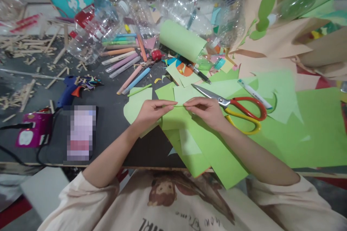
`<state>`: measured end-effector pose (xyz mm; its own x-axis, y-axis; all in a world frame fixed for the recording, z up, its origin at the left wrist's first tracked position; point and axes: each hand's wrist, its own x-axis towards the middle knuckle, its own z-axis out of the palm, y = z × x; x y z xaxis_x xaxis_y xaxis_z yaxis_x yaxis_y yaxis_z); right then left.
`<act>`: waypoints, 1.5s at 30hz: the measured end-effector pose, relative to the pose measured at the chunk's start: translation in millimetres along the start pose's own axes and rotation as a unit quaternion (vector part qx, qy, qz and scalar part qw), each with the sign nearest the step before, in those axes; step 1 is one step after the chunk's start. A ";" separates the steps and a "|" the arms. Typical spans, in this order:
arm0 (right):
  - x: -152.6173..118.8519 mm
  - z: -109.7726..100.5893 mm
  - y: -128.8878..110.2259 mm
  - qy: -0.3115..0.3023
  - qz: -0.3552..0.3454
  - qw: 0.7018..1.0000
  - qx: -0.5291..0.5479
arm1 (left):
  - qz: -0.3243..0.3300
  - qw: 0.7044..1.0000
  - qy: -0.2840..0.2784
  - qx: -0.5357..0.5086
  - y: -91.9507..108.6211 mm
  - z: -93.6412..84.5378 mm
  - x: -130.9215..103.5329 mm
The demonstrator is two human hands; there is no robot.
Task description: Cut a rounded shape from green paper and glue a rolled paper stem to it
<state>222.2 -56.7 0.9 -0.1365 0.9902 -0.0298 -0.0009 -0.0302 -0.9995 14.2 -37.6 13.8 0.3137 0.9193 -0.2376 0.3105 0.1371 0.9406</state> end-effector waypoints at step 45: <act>-8.7 6.9 -1.2 0.023 -0.045 0.996 -0.069 | 0.014 1.000 -0.014 -0.007 3.6 6.1 -4.8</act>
<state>216.5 -66.3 2.4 -0.0974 0.9932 0.0632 0.1258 0.0753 -0.9892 19.2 -43.9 16.9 0.3471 0.9124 -0.2168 0.2877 0.1164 0.9506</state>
